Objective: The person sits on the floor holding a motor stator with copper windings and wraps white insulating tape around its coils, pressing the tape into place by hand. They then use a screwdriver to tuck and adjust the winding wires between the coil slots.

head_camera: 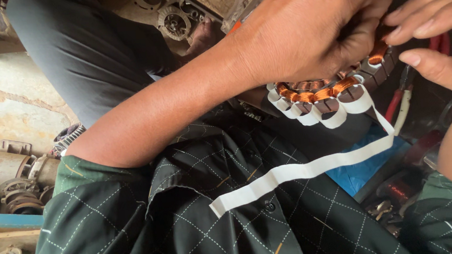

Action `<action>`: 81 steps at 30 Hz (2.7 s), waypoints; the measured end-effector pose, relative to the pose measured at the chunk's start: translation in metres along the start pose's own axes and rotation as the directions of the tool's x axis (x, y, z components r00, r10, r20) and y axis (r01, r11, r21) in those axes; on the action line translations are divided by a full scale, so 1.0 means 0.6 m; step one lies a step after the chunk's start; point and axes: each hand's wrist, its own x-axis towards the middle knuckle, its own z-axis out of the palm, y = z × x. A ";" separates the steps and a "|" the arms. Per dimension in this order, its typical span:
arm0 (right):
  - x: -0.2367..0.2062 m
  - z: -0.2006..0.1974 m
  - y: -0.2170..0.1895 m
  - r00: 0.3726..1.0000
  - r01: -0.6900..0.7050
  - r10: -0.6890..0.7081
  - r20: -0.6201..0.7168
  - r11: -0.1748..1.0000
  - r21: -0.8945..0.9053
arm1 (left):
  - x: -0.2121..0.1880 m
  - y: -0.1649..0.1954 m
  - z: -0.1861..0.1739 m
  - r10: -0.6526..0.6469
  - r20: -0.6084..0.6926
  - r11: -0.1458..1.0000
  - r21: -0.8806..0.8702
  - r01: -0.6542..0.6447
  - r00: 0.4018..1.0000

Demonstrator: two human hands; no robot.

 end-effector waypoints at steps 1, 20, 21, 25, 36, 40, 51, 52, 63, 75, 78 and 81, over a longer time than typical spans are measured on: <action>0.000 -0.001 0.000 1.000 0.013 -0.013 0.006 1.000 -0.015 | 0.001 0.001 -0.001 0.000 -0.011 1.000 -0.025 0.000 1.000; 0.083 0.018 -0.005 0.964 -0.255 0.266 0.026 0.884 0.392 | 0.001 0.005 -0.002 -0.078 0.001 0.991 -0.106 0.078 0.997; 0.083 0.021 -0.008 0.962 -0.259 0.272 0.028 0.876 0.407 | -0.002 0.007 -0.004 -0.072 -0.003 0.993 -0.089 0.072 0.997; 0.086 0.030 -0.013 0.968 -0.245 0.249 0.038 0.893 0.378 | -0.014 0.013 -0.001 -0.164 0.012 0.958 -0.235 0.162 0.986; 0.079 0.078 0.052 0.976 -0.165 0.200 -0.090 0.940 0.297 | -0.104 0.040 -0.002 -0.142 0.121 0.988 0.072 0.134 0.982; 0.062 0.101 0.054 0.964 -0.105 0.184 -0.190 0.925 0.365 | -0.128 0.036 0.012 -0.083 0.237 0.993 0.097 0.062 0.968; -0.027 0.246 -0.042 0.225 0.270 0.368 -0.902 0.866 0.420 | -0.139 0.032 0.022 -0.149 0.246 0.982 0.152 0.114 0.958; -0.030 0.262 -0.043 0.228 0.283 0.316 -0.921 0.884 0.374 | -0.141 0.033 0.022 -0.175 0.248 0.978 0.153 0.140 0.953; -0.046 0.299 0.025 0.494 0.069 -0.244 -0.834 0.968 -0.243 | -0.178 0.021 0.039 -0.272 0.176 0.961 0.002 0.276 0.946; -0.056 0.234 0.051 0.714 0.150 -0.393 -0.579 0.894 -0.422 | -0.185 0.018 0.035 -0.335 0.187 0.942 0.048 0.332 0.924; -0.063 0.224 -0.016 0.640 0.071 -0.382 -0.667 0.894 -0.443 | -0.181 0.023 0.037 -0.337 0.188 0.941 0.029 0.338 0.922; -0.103 0.233 -0.137 0.529 0.003 -0.322 -0.785 0.926 -0.378 | -0.179 0.020 0.036 -0.329 0.174 0.935 -0.081 0.346 0.928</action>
